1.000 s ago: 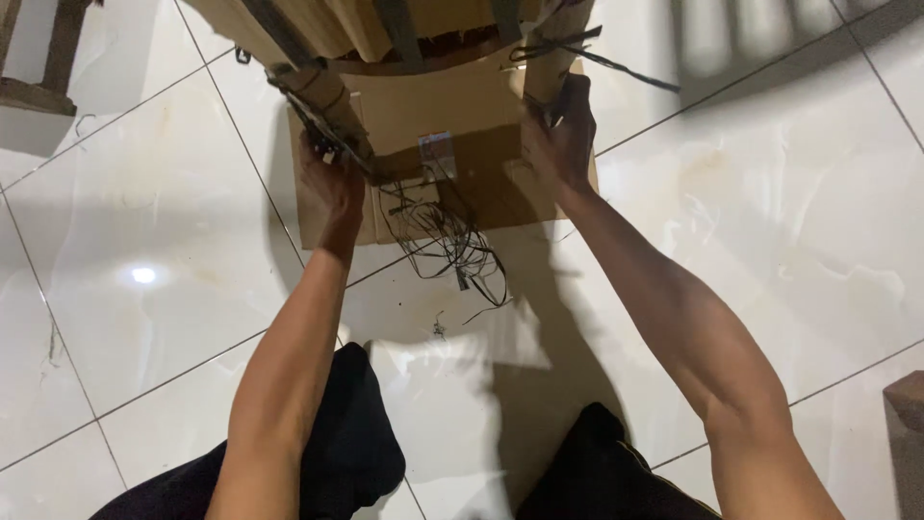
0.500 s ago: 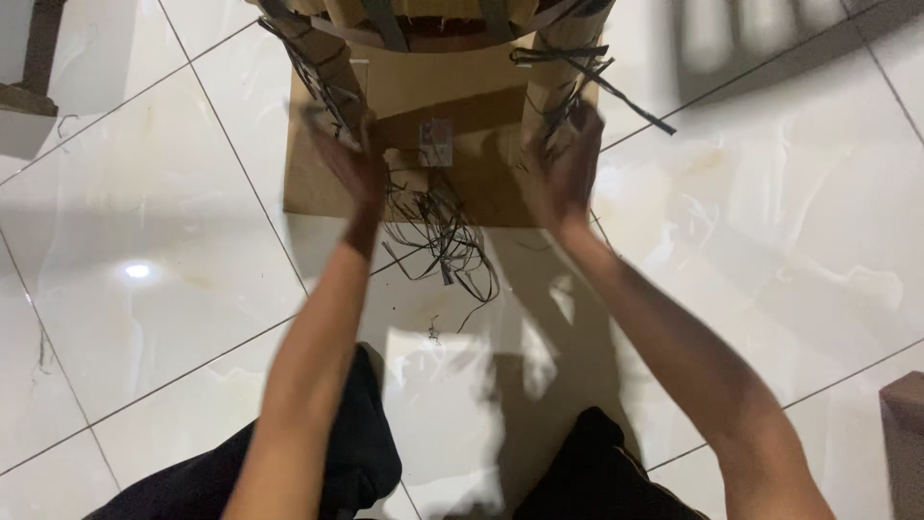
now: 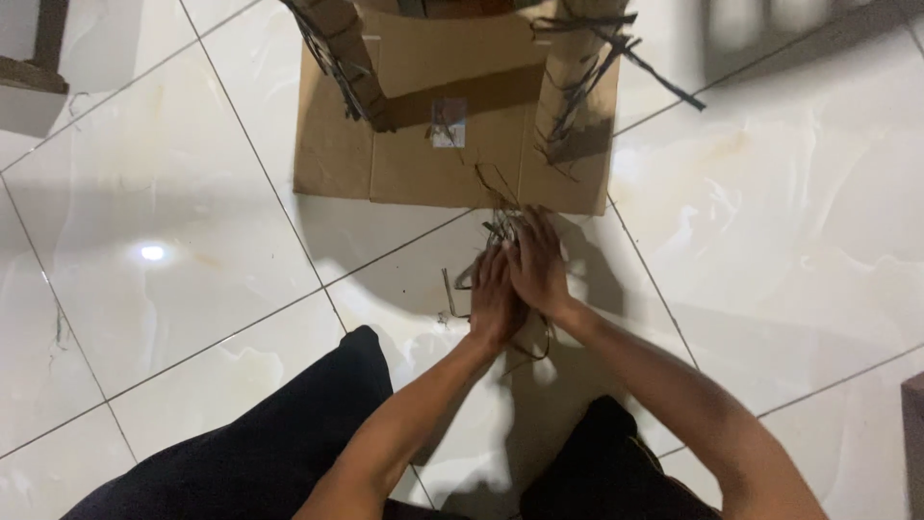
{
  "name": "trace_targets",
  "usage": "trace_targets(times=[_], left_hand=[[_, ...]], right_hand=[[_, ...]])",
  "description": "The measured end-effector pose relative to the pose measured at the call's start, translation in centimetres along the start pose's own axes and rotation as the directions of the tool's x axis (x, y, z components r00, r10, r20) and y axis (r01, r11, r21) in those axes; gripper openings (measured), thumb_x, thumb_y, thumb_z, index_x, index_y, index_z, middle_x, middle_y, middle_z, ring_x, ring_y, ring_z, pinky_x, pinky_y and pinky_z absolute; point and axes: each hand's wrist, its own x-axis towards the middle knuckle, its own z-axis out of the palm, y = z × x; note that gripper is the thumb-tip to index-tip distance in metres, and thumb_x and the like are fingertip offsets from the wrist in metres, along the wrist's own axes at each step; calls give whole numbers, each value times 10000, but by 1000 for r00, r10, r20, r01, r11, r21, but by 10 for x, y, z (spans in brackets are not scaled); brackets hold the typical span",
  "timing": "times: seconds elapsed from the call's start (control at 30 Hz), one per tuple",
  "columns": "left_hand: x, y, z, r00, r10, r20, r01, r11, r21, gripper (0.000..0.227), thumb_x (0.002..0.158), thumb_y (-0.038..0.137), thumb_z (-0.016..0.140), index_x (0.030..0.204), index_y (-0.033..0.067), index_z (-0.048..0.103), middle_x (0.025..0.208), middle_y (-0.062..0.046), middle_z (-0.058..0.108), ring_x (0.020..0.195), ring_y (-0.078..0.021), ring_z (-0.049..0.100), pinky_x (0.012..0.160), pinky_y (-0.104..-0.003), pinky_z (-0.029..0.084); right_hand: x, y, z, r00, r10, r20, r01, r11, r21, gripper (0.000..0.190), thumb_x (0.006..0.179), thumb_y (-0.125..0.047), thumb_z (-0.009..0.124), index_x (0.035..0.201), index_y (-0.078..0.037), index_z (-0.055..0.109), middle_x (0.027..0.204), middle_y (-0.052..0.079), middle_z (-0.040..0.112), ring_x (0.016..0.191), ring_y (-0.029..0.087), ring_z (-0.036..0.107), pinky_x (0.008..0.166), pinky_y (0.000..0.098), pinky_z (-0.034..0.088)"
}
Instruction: Assembling cardboard chair structures by tying components together with wire
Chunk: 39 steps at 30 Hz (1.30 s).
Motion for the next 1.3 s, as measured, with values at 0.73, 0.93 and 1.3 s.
trace_targets(times=[0.73, 0.93, 1.3], left_hand=[[60, -36, -24, 901, -173, -397, 131, 983, -131, 162, 877, 259, 779, 892, 159, 652, 1243, -59, 465, 1310, -345, 346, 1125, -535, 208], [77, -50, -38, 861, -400, -315, 228, 855, -466, 113, 875, 268, 726, 926, 188, 665, 1036, 1, 559, 1114, -335, 508, 968, -564, 372], [123, -21, -120, 939, -311, 148, 181, 80, -980, 239, 1002, 332, 716, 1046, 97, 716, 822, -4, 635, 827, -139, 585, 821, -336, 464]], right_hand=[[-16, 69, -30, 987, 143, -66, -138, 987, 81, 130, 1021, -37, 561, 1109, -130, 586, 992, 79, 587, 966, 340, 642, 819, 489, 521], [-8, 61, -32, 979, 146, -140, -126, 981, 146, 110, 1007, -17, 564, 1058, -106, 603, 942, 102, 579, 885, 358, 636, 779, 486, 505], [41, -17, -71, 955, 295, -40, -185, 691, 699, 233, 1100, -193, 530, 1222, -28, 641, 1015, 246, 672, 997, 376, 694, 838, 494, 556]])
